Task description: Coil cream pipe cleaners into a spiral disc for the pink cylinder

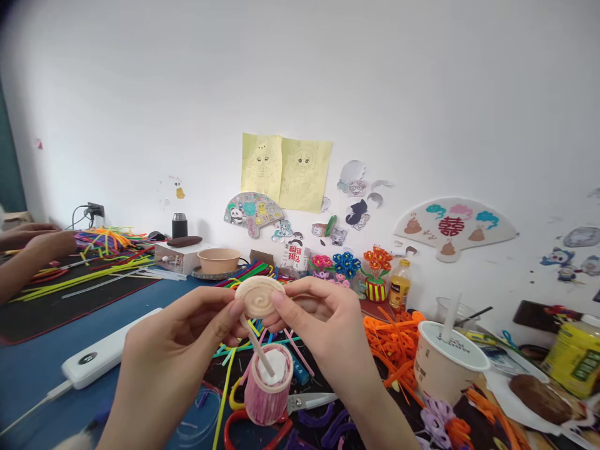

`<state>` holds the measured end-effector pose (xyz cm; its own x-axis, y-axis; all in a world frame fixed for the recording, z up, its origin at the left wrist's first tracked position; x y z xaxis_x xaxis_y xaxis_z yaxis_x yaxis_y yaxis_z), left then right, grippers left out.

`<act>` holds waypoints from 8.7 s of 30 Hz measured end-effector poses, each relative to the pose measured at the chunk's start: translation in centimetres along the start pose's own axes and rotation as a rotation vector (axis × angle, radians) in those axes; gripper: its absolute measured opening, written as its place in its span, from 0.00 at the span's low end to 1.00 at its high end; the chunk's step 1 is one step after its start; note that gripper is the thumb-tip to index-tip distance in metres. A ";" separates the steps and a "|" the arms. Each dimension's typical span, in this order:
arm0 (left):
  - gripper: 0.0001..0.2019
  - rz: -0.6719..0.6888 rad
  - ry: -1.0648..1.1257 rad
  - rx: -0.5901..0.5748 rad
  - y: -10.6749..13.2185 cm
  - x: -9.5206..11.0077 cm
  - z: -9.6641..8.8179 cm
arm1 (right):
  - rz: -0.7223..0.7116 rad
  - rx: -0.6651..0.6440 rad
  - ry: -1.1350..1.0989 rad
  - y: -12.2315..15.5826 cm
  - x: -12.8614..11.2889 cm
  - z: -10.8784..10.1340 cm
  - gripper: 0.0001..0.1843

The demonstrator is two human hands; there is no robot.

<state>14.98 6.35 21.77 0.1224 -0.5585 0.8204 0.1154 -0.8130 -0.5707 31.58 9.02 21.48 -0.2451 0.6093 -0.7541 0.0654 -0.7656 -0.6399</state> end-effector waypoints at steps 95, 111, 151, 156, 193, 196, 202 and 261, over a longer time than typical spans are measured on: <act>0.07 0.333 0.042 -0.493 -8.4 1.8 12.1 | -0.320 0.426 0.435 -1.9 -4.5 -10.0 0.09; 0.06 0.336 0.069 -0.480 -8.3 2.1 11.5 | -0.884 0.275 1.256 0.4 -8.7 -4.5 0.12; 0.06 0.218 0.172 -0.487 -9.3 0.5 12.5 | -0.156 0.330 0.315 -2.6 -2.9 -9.9 0.09; 0.07 0.131 0.274 -0.478 -9.4 0.0 12.6 | -0.149 0.350 0.260 -2.6 -2.1 -9.9 0.10; 0.11 0.064 0.237 -0.670 -8.8 -0.3 13.4 | -0.104 0.188 0.304 -2.9 -1.9 -9.9 0.08; 0.11 0.088 0.218 -0.654 -8.8 -0.3 13.3 | -0.051 0.155 0.309 -3.0 -1.5 -9.8 0.11; 0.10 0.273 0.106 -0.551 -8.7 1.2 12.6 | -0.038 0.145 0.284 -2.9 -1.9 -9.9 0.12; 0.07 0.407 -0.110 -0.580 -8.3 1.9 12.2 | 0.088 0.058 0.444 -2.9 -1.9 -10.2 0.17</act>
<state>26.33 14.06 27.62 0.1464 -0.8410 0.5209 -0.4996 -0.5174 -0.6948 41.76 12.17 23.26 0.1984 0.5613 -0.8035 0.0101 -0.8209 -0.5709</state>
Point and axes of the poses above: each hand's wrist, its own y-axis away from the middle knuckle, its own z-axis out of the palm, x = y × z, the point moved 9 cm from there along -y, towards the middle knuckle, and after that the axes turned 8 degrees about -z, right-handed, at the moved point
